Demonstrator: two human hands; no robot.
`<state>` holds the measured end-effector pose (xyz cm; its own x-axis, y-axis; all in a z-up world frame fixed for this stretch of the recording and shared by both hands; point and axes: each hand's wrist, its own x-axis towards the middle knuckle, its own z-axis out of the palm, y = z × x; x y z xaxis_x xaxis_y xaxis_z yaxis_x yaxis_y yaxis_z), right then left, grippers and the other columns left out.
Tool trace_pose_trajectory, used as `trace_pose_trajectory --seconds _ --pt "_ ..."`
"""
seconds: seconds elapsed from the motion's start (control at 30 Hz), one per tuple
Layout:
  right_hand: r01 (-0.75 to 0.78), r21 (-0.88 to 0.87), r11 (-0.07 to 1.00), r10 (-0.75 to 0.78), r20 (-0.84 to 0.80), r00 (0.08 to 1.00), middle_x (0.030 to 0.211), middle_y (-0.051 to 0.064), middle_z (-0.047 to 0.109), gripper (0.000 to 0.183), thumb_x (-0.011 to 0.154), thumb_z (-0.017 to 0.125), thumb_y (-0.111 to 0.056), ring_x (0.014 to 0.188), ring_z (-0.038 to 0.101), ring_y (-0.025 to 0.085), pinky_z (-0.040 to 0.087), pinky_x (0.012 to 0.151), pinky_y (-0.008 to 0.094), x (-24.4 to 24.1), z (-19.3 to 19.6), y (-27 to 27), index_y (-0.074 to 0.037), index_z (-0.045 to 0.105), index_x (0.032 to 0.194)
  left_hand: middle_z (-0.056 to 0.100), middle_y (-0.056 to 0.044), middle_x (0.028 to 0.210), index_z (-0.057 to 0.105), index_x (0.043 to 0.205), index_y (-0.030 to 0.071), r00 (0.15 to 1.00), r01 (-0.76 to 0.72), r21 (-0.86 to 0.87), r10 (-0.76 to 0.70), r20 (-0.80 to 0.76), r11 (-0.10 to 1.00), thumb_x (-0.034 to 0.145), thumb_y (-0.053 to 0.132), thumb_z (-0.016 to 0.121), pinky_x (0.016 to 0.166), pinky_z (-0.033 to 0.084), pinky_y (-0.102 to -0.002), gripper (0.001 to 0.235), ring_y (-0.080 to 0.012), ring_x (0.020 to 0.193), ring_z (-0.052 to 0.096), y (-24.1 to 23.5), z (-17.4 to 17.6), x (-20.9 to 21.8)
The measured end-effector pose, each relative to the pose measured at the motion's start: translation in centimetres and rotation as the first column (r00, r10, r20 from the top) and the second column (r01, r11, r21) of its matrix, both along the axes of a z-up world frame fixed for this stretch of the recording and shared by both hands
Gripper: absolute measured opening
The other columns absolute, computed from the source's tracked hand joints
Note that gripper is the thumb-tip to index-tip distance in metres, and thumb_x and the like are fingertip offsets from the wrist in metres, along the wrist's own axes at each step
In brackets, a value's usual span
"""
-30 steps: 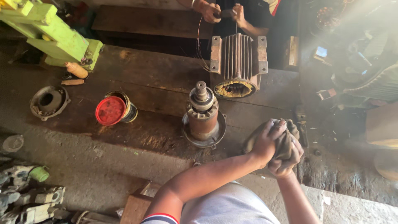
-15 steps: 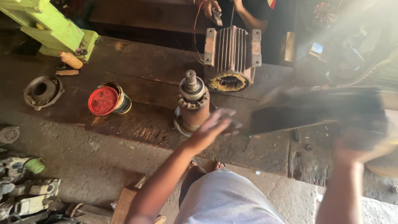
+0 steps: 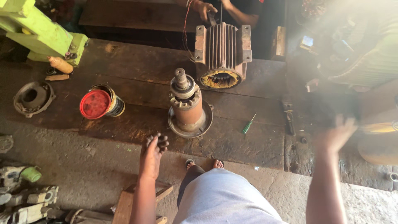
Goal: The person applies grease to a motor rotor using a screwdriver and wipes it with a cloth. They repeatedly dip the screwdriver into a grease container and spread the grease on the rotor shaft and bearings. The person also wipes the rotor with a cloth multiple times.
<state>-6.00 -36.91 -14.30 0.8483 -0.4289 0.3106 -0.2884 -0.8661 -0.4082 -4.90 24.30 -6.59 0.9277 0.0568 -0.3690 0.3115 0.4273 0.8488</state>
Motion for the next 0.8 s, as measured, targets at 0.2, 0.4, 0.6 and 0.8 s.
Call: trace_pose_trajectory --seconds 0.2,0.4,0.6,0.8 --pt "0.027 -0.139 0.99 -0.059 -0.235 0.97 0.157 0.03 0.04 0.073 0.092 0.07 -0.043 0.137 0.04 0.05 0.035 0.107 0.062 -3.5 -6.0 4.9 -0.013 0.048 0.155 0.073 -0.005 0.103 0.065 0.122 0.011 0.995 -0.032 0.002 0.032 -0.093 0.999 0.098 0.027 0.063 0.079 0.05 -0.03 0.029 -0.0143 0.089 0.067 0.0 -3.0 -0.8" --pt "-0.093 -0.323 0.942 0.003 -0.269 0.963 0.151 0.021 0.047 0.055 0.091 0.068 -0.046 0.136 0.047 0.041 0.04 0.115 0.054 -3.5 -6.6 13.3 -0.023 0.059 0.141 0.074 -0.007 0.101 0.066 0.12 0.009 0.994 -0.062 0.046 0.066 -0.089 0.997 0.096 0.025 0.065 0.075 0.05 -0.029 0.029 -0.0144 0.085 0.068 -0.1 -4.4 -1.6" --pt "-0.335 -0.094 0.937 0.28 -0.369 0.886 0.151 0.022 0.045 0.066 0.083 0.07 -0.047 0.131 0.045 0.042 0.038 0.106 0.056 -1.9 -6.2 19.2 -0.028 0.057 0.145 0.075 -0.008 0.103 0.065 0.122 0.008 0.998 0.011 0.18 0.002 -0.07 0.984 0.098 0.027 0.063 0.073 0.051 -0.029 0.03 -0.0137 0.086 0.068 0.2 -8.2 -0.6" --pt "-0.118 -0.335 0.935 -0.018 -0.377 0.926 0.155 0.015 0.049 0.072 0.078 0.07 -0.034 0.141 0.045 0.037 0.04 0.112 0.053 -3.0 -6.6 14.8 -0.024 0.057 0.148 0.056 -0.02 0.144 0.054 0.143 0.006 0.941 0.016 0.914 -0.316 0.124 0.405 0.1 0.022 0.06 0.109 0.044 -0.047 0.047 -0.033 0.129 0.055 -0.9 -11.9 2.7"
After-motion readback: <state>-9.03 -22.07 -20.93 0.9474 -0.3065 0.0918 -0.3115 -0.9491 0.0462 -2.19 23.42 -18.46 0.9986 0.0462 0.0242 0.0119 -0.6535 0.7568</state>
